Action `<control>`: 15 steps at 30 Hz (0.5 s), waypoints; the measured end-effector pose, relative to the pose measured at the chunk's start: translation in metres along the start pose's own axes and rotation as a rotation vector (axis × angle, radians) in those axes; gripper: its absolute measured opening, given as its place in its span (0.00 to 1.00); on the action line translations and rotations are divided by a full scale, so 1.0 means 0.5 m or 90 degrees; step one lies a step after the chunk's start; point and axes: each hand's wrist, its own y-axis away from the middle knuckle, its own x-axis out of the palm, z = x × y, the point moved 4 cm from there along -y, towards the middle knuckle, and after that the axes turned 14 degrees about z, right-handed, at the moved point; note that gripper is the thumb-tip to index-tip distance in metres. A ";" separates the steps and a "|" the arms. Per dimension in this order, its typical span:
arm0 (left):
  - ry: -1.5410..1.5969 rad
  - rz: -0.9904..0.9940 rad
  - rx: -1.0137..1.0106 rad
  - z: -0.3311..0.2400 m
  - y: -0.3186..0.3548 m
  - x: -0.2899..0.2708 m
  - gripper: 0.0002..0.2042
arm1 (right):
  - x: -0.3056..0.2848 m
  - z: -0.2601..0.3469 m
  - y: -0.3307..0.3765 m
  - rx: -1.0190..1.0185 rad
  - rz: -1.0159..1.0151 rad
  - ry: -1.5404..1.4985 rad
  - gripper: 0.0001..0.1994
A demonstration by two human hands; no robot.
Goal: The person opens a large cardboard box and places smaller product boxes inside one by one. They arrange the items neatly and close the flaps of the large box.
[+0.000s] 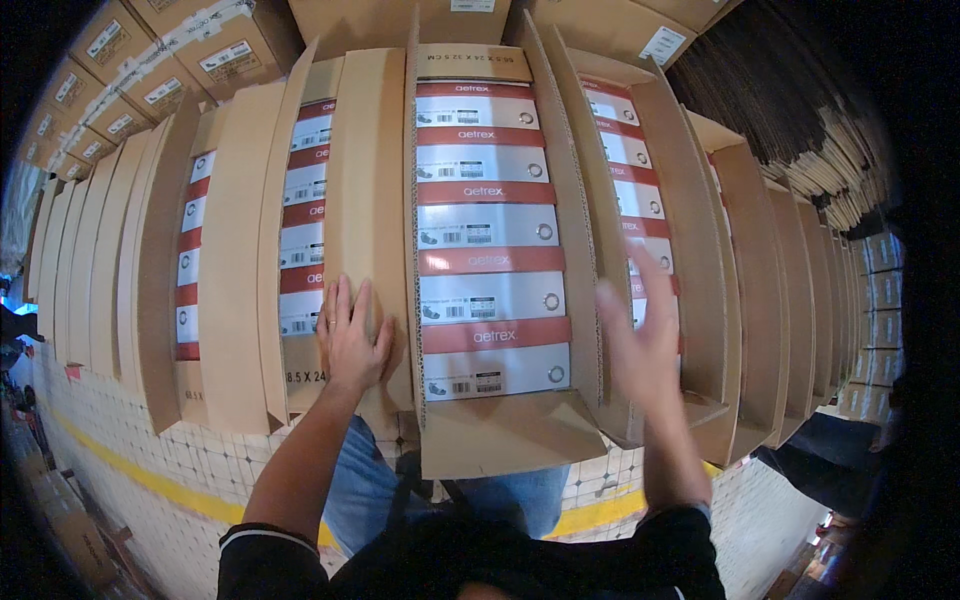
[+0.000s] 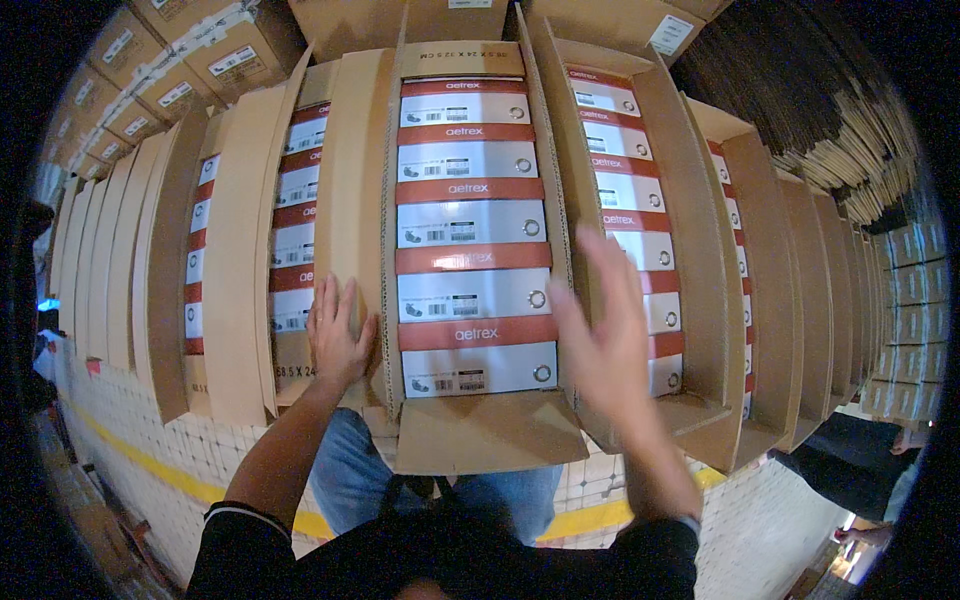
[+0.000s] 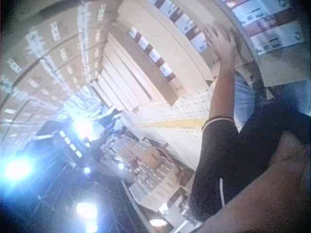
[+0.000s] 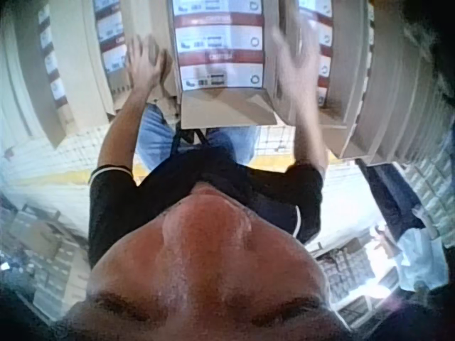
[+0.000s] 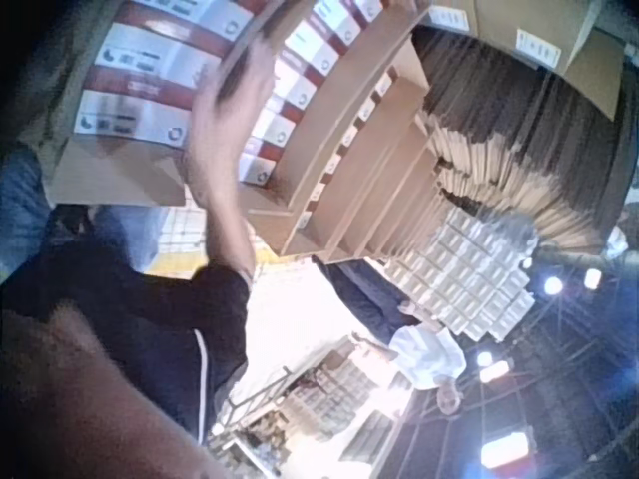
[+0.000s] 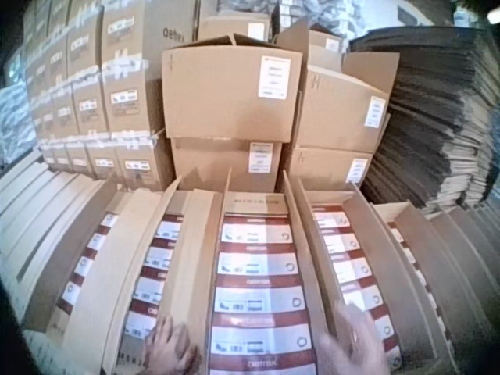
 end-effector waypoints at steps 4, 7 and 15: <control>-0.003 0.009 -0.002 -0.001 -0.002 -0.003 0.33 | 0.010 -0.025 -0.255 0.001 0.137 -0.393 0.29; -0.016 -0.008 0.020 -0.007 0.005 -0.010 0.33 | 0.091 -0.074 -0.454 0.175 0.154 -0.724 0.26; 0.002 0.044 -0.005 -0.005 0.011 -0.007 0.34 | 0.302 -0.263 -0.794 0.253 0.018 -0.912 0.19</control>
